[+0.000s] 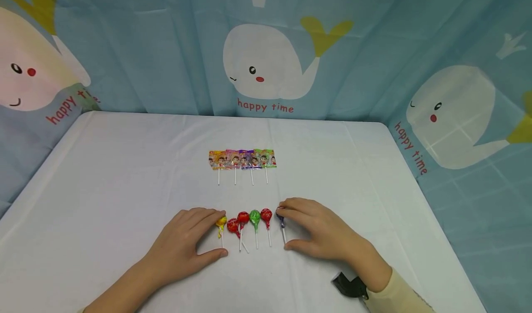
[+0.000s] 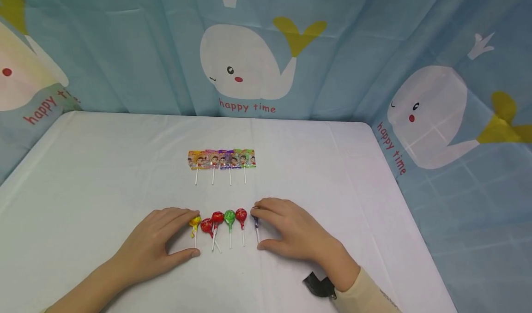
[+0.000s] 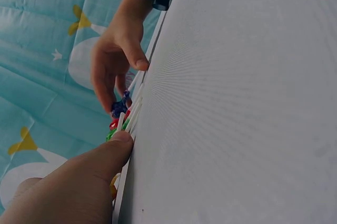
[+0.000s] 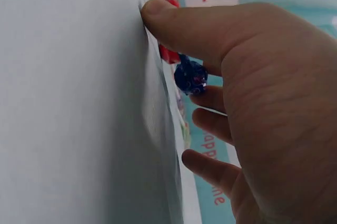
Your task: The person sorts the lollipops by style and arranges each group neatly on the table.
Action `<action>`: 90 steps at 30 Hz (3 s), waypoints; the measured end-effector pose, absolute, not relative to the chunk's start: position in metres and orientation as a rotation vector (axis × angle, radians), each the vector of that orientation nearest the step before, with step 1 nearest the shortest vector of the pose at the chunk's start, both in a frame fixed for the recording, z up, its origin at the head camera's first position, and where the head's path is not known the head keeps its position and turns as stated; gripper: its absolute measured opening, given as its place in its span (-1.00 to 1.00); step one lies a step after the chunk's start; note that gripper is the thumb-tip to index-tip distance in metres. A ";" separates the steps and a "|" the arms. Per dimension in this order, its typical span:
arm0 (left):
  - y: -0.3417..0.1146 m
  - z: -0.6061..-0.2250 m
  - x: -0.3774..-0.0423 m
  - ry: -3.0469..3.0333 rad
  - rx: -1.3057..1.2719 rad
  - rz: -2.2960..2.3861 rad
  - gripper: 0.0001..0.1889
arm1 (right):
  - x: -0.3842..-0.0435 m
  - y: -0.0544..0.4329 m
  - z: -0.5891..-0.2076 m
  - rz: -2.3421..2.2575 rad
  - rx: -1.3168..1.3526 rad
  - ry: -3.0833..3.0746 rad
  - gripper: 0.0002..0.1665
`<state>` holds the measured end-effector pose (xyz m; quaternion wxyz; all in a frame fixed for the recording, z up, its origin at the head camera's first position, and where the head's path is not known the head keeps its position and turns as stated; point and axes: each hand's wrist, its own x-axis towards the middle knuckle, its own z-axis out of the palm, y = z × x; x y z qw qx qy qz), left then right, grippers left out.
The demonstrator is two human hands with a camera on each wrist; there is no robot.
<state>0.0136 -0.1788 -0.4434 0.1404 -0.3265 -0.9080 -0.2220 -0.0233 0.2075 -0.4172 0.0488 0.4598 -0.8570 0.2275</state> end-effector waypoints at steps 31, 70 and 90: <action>-0.178 -0.441 0.015 -2.603 -0.946 -0.653 -0.16 | -0.024 0.201 -0.421 0.696 1.383 -2.615 -0.10; -0.179 -0.445 0.015 -2.597 -0.943 -0.649 -0.07 | -0.024 0.202 -0.421 0.728 1.391 -2.614 -0.05; -0.179 -0.443 0.016 -2.591 -0.927 -0.665 0.00 | -0.023 0.204 -0.412 0.715 1.284 -2.695 -0.10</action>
